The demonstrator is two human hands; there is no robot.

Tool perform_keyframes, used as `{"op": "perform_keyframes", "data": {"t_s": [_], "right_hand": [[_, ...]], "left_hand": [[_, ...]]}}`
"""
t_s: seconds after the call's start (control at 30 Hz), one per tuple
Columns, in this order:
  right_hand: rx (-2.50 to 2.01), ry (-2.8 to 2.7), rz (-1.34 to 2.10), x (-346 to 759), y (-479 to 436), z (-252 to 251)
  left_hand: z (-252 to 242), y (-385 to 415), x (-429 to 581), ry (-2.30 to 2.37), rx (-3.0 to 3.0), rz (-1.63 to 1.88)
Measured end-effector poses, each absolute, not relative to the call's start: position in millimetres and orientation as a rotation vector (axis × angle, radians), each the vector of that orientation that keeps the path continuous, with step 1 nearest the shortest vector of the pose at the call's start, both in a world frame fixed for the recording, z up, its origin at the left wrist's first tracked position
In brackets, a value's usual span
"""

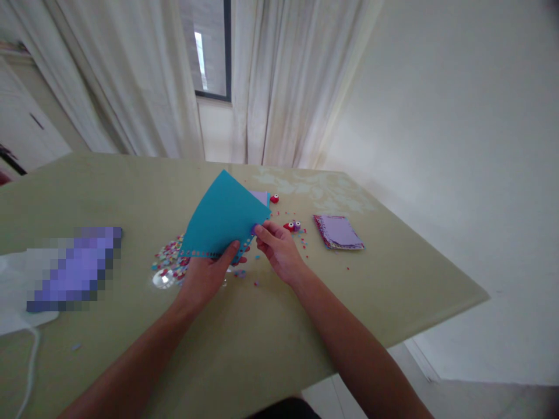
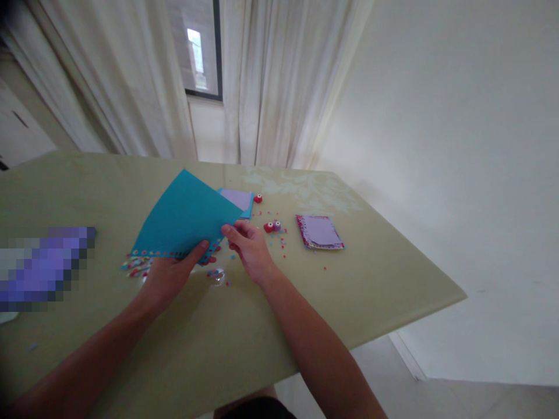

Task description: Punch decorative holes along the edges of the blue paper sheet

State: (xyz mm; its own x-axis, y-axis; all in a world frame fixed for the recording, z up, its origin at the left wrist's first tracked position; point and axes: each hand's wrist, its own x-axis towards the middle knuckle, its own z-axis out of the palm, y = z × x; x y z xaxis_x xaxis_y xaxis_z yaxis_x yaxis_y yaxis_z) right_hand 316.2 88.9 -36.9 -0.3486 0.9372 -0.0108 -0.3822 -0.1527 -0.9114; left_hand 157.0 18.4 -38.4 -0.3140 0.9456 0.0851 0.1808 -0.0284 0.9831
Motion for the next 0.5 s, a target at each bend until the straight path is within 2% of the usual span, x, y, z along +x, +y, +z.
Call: {"op": "perform_keyframes", "data": {"t_s": [0.5], "right_hand": [[-0.781, -1.19, 1.647, 317.4, 89.9, -40.7]], "left_hand": [[-31.6, 17.1, 160.3, 1.507, 1.164, 1.403]]}}
